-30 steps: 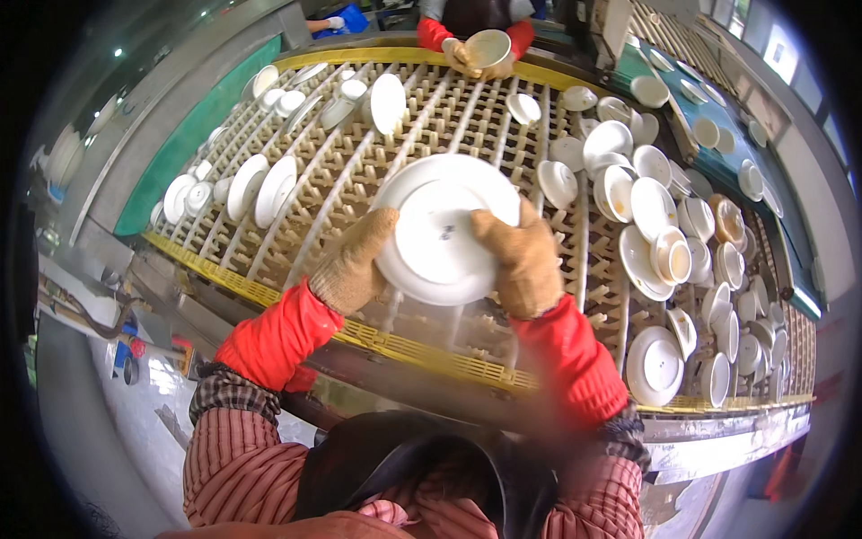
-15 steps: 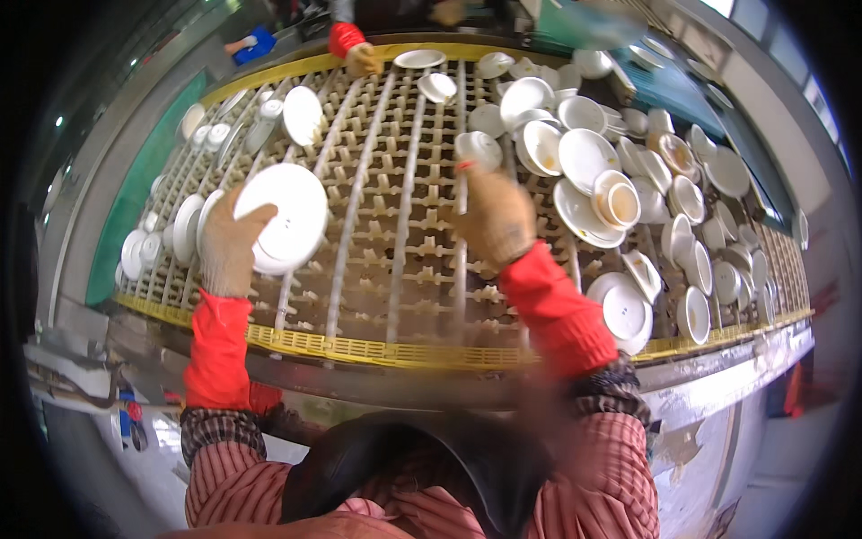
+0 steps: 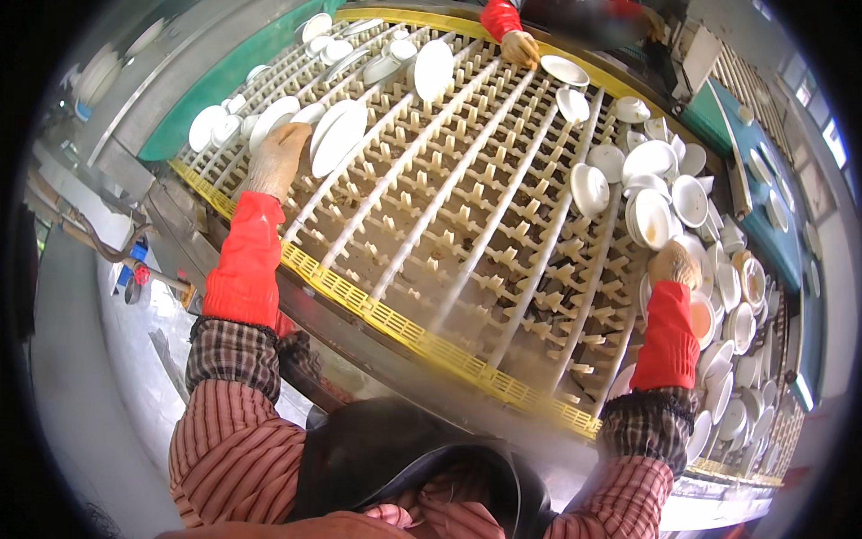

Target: The person sorts white ceramic bowls and plates on a rotating conveyor belt, picking up items and placing them into designated slots. The person wears red gloves and a pink jacket while working alongside another person.

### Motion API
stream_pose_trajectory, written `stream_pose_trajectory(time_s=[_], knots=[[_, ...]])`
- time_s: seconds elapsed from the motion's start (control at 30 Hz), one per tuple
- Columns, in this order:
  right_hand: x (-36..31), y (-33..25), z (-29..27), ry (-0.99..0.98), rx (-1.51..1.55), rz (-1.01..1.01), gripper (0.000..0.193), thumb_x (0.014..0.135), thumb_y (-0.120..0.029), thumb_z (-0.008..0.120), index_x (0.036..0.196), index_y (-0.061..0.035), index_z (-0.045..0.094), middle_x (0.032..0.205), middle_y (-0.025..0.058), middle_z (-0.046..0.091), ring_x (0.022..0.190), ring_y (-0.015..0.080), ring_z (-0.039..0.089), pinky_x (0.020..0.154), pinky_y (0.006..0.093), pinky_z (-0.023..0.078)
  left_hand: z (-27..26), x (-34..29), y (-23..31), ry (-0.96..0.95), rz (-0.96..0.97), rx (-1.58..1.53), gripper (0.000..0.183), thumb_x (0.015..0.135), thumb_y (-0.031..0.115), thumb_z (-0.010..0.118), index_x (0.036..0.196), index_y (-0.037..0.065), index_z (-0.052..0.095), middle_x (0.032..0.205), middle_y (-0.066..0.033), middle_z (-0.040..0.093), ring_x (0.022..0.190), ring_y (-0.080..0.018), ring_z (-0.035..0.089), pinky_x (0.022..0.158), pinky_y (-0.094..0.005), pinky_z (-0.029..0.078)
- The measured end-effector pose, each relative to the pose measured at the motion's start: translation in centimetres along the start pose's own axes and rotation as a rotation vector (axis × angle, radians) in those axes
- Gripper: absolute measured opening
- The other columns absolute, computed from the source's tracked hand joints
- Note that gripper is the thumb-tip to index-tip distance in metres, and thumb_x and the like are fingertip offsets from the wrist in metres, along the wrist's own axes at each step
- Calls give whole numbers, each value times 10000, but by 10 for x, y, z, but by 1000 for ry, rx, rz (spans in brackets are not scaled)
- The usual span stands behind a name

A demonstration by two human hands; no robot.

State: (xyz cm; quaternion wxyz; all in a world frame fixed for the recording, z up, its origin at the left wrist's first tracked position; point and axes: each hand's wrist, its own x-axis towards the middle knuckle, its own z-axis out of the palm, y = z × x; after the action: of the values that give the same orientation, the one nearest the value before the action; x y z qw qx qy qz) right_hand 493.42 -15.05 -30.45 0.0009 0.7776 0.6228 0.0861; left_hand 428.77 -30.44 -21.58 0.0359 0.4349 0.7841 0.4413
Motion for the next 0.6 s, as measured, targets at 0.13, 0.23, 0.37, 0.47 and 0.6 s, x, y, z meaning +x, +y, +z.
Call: stream_pose_trajectory(time_s=[0.13, 0.23, 0.37, 0.47, 0.6], knots=[[-14, 1, -10, 70, 32, -58, 283, 972, -238, 686, 1143, -78, 844, 1176, 245, 823, 1119, 456, 796, 942, 561, 632, 4, -2, -8, -6, -69, 35, 541, 1074, 495, 614, 1264, 32, 820, 1095, -188, 834, 951, -321, 792, 912, -418, 591], [-26, 18, -12, 105, 98, -166, 263, 946, -223, 679, 1103, -74, 828, 1126, 260, 811, 1050, 469, 784, 934, 560, 611, 24, 5, -4, -49, -116, 207, 658, 1081, 608, 539, 1257, 43, 824, 1158, -240, 814, 1059, -421, 778, 997, -487, 578], [-30, 17, -10, 103, 62, -221, 346, 983, -346, 696, 1128, -62, 829, 1151, 259, 812, 1093, 468, 780, 955, 553, 613, 27, 33, -36, -122, -45, 373, 695, 1109, 630, 525, 1261, 16, 812, 1203, -291, 792, 1188, -467, 735, 1069, -537, 552], [-12, 33, -19, -127, -45, -53, 493, 1006, -486, 743, 1244, -64, 838, 1275, 254, 804, 1196, 423, 781, 969, 513, 638, 31, 36, -34, -123, 21, 539, 703, 1129, 599, 536, 1292, -41, 780, 1269, -305, 778, 1224, -457, 732, 1057, -536, 562], [-13, 23, -26, -271, -190, -45, 405, 998, -402, 756, 1169, -51, 863, 1212, 263, 819, 1169, 402, 800, 904, 515, 648, 5, 36, -17, -11, 40, 378, 732, 1097, 607, 584, 1302, -72, 762, 1189, -315, 789, 1139, -459, 743, 1006, -519, 565]])
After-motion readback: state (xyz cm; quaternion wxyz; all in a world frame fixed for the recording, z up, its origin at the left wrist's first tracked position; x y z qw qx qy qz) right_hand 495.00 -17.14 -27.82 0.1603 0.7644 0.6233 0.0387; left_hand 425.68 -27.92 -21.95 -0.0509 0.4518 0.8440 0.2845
